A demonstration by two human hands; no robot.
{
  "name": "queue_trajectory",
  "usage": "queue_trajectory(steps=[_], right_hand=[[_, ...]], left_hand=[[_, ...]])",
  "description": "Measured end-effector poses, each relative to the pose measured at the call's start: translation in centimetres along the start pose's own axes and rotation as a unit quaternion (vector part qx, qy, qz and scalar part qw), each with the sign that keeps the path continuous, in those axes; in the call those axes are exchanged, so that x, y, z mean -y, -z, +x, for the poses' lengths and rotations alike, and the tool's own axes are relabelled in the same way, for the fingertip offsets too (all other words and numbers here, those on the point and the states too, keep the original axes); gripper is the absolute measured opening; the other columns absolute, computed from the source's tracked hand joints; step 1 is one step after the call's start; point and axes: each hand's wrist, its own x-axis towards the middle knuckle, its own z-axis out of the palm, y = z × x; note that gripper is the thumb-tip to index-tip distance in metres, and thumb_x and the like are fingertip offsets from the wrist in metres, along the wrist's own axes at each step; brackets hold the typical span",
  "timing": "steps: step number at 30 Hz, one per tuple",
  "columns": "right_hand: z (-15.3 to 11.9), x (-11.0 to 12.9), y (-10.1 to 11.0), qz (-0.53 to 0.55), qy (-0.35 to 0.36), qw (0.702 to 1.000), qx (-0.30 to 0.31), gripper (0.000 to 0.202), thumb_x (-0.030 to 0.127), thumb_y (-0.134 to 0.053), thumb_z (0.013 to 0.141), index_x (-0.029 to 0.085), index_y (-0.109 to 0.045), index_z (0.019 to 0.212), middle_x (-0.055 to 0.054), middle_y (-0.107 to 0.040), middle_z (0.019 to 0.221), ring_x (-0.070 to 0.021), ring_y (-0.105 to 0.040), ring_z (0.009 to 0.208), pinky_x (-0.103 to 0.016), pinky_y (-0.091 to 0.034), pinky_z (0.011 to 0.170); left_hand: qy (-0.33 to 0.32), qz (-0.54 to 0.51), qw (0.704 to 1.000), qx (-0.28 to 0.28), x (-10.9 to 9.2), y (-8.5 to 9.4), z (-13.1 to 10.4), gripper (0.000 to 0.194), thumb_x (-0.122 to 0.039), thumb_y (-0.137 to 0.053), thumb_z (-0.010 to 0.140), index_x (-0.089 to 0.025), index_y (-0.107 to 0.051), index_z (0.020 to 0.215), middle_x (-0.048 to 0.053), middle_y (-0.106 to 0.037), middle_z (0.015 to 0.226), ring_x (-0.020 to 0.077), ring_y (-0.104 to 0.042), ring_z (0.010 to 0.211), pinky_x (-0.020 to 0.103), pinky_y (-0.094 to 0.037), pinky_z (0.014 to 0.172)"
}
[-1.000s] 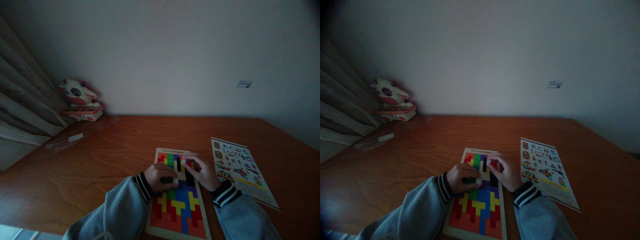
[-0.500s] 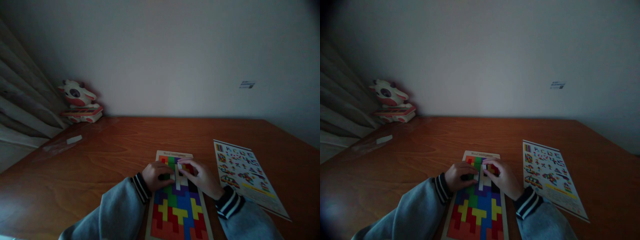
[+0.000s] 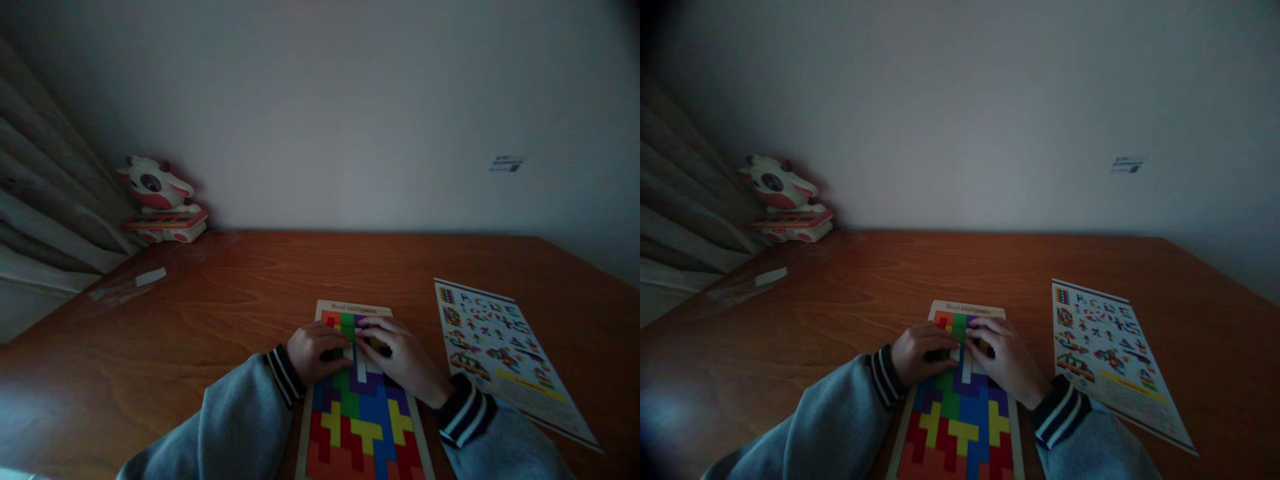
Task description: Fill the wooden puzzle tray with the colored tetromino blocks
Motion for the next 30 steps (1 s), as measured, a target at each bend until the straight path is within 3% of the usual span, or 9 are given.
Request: queue_trajectory(steps=[6,15,24,30], right_hand=[[0.0,0.0,0.6,-0.007,-0.014,1.0,0.004,0.017,0.027,-0.066,0.089,0.025,-0.069,0.106,-0.006,-0.066,0.112,-0.0224,-0.062,0.107,-0.042,-0.051,0.095],[-0.5,-0.1,1.7,-0.045,0.025,0.998,0.04,0.029,0.029,-0.068,0.087,0.027,-0.069,0.115,-0.007,-0.061,0.116,-0.0244,-0.059,0.111,-0.043,-0.05,0.097],[-0.7,0.0,1.9,-0.049,0.021,0.998,0.045,0.029,0.027,-0.062,0.089,0.031,-0.069,0.117,-0.007,-0.061,0.112,-0.0248,-0.06,0.107,-0.043,-0.052,0.093],[-0.7,-0.2,1.7,-0.023,0.002,0.999,0.04,0.032,0.028,-0.064,0.088,0.027,-0.065,0.12,-0.007,-0.061,0.114,-0.0238,-0.059,0.11,-0.042,-0.05,0.096]], left_hand=[[0.003,0.007,1.0,0.004,-0.3,0.0,0.1,0.028,-0.042,-0.065,0.09,-0.018,-0.071,0.103,0.006,-0.076,0.102,0.0183,-0.07,0.089,0.03,-0.055,0.081],[0.001,0.01,1.0,0.001,-0.8,-0.2,0.7,0.026,-0.04,-0.066,0.089,-0.018,-0.071,0.102,0.006,-0.075,0.102,0.0182,-0.07,0.089,0.03,-0.056,0.08],[0.004,-0.004,1.0,-0.027,0.3,-0.5,1.8,0.027,-0.041,-0.067,0.089,-0.018,-0.071,0.103,0.007,-0.076,0.1,0.0173,-0.071,0.087,0.029,-0.057,0.078],[-0.036,-0.007,0.999,0.012,-0.1,-0.8,1.4,0.027,-0.043,-0.066,0.09,-0.018,-0.071,0.098,0.006,-0.077,0.101,0.0184,-0.073,0.089,0.031,-0.055,0.08]])
